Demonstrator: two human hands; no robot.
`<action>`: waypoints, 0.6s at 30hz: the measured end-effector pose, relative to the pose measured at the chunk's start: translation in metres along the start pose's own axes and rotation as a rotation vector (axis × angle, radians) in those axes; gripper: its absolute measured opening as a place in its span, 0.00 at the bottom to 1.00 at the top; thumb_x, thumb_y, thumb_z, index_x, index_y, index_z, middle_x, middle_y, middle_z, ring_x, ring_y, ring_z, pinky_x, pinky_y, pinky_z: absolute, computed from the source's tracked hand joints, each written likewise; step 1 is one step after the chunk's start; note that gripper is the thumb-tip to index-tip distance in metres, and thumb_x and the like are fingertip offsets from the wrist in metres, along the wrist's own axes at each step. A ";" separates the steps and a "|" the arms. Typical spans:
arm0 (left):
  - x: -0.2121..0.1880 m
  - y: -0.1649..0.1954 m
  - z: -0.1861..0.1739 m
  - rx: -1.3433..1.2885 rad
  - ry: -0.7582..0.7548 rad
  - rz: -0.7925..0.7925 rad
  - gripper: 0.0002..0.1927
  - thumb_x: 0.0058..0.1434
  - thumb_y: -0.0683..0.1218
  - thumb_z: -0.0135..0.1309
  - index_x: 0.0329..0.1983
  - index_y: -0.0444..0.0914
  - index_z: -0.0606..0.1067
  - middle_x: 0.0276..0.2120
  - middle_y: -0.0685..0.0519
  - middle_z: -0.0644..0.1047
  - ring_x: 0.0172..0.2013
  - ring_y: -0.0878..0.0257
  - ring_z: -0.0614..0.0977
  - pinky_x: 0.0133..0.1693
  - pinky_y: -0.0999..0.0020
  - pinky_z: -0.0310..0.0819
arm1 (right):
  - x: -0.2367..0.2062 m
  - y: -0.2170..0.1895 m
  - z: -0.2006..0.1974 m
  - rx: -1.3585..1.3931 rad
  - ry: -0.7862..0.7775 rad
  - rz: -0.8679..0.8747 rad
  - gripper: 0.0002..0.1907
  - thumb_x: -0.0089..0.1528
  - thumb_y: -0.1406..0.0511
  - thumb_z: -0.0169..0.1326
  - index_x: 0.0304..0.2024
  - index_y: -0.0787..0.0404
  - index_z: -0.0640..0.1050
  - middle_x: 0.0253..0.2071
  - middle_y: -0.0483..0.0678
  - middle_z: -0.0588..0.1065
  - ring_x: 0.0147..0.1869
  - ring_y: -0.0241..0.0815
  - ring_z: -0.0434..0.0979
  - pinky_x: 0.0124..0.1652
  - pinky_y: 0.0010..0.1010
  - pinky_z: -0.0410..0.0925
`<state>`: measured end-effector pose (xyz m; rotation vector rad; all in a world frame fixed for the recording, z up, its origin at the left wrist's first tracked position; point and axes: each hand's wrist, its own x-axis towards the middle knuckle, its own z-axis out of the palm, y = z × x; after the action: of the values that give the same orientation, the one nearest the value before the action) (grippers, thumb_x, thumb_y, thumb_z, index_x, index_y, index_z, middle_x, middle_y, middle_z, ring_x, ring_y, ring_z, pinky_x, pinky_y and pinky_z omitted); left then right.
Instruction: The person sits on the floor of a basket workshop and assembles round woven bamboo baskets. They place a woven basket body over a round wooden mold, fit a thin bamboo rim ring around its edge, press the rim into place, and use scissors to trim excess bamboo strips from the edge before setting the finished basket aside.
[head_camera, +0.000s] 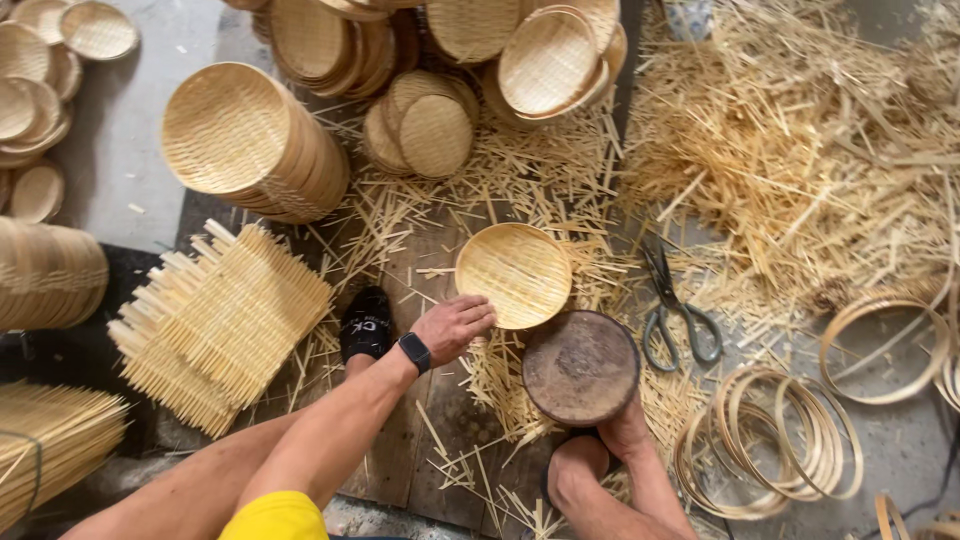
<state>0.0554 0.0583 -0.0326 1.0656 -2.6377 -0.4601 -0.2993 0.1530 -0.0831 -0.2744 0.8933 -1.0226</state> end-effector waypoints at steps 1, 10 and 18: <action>0.001 -0.008 -0.006 0.065 0.041 0.043 0.24 0.54 0.35 0.53 0.57 0.33 0.75 0.56 0.44 0.78 0.60 0.50 0.76 0.64 0.57 0.67 | 0.001 -0.001 -0.001 0.032 -0.018 0.004 0.44 0.52 0.52 0.70 0.66 0.58 0.68 0.61 0.48 0.73 0.63 0.45 0.72 0.60 0.44 0.67; -0.029 -0.135 -0.193 0.506 0.597 -0.516 0.10 0.64 0.34 0.50 0.40 0.39 0.80 0.41 0.47 0.83 0.44 0.53 0.83 0.47 0.57 0.78 | 0.016 -0.003 0.002 -0.017 0.069 0.095 0.41 0.55 0.50 0.65 0.67 0.57 0.68 0.60 0.48 0.73 0.62 0.48 0.72 0.59 0.49 0.66; -0.078 -0.177 -0.218 0.516 0.376 -0.903 0.07 0.55 0.35 0.52 0.33 0.40 0.77 0.33 0.48 0.82 0.41 0.50 0.83 0.44 0.57 0.77 | 0.019 -0.005 -0.002 0.026 0.035 0.126 0.41 0.56 0.48 0.63 0.66 0.58 0.69 0.61 0.49 0.73 0.63 0.49 0.72 0.60 0.50 0.65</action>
<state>0.2977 -0.0491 0.0904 2.2317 -1.8490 0.2860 -0.3002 0.1352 -0.0912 -0.1772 0.9166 -0.9239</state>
